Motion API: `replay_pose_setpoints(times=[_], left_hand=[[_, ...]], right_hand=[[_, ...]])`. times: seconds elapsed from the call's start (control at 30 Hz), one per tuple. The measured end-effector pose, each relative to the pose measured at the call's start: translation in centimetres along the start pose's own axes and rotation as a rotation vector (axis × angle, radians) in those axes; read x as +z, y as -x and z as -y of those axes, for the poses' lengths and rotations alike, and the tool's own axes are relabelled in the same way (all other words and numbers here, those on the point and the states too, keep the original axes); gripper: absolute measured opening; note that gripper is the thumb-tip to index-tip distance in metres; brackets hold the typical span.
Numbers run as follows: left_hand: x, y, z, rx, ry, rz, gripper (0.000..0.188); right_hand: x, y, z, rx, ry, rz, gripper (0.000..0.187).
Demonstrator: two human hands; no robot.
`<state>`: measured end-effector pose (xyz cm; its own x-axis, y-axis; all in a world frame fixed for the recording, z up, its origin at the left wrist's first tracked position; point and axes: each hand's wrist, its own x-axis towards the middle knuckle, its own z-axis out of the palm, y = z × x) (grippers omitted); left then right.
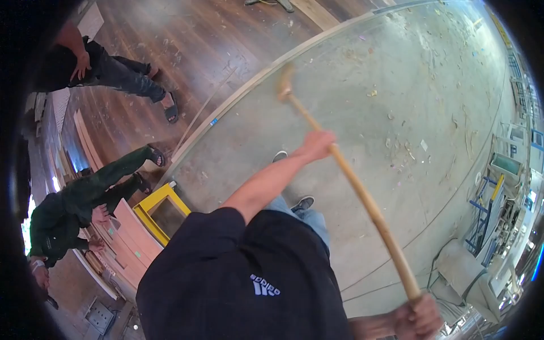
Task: Sweep wood shavings and debris off the workshop floor using a broom.
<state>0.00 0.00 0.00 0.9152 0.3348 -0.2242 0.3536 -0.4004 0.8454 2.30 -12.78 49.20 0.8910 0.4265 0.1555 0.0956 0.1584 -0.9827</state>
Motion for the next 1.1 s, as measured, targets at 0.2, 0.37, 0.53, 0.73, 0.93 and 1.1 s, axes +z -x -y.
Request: replay_pose_setpoints(times=[0.2,0.37,0.53,0.73,0.93,1.1], left_hand=[[-9.7,-2.0,-0.6,0.172,-0.165,-0.084,0.011],[-14.2,2.4,11.0,-0.051,-0.266,-0.249,0.013],[-15.2,2.7,18.8,-0.242,-0.292,-0.241,0.013],[-5.3,-5.7,10.5,0.034,-0.133,-0.138,0.011],[-5.4,-3.7,1.8,0.077,-0.108,-0.142,0.015],[-6.8,4.4,5.2,0.182,-0.187,-0.367,0.056]], right_hand=[[-4.6,1.9,-2.0,-0.365,-0.407,0.133,0.031],[-5.5,1.3,-11.1,-0.285,-0.161,-0.16,0.028],[1.9,-1.5,-19.2,-0.036,-0.327,0.203,0.033],[-0.1,1.0,-11.3,-0.299,-0.208,0.126,0.033],[-3.4,-3.2,-5.4,-0.453,-0.404,0.318,0.036],[-2.8,-7.2,-8.5,-0.346,-0.431,0.802,0.03]])
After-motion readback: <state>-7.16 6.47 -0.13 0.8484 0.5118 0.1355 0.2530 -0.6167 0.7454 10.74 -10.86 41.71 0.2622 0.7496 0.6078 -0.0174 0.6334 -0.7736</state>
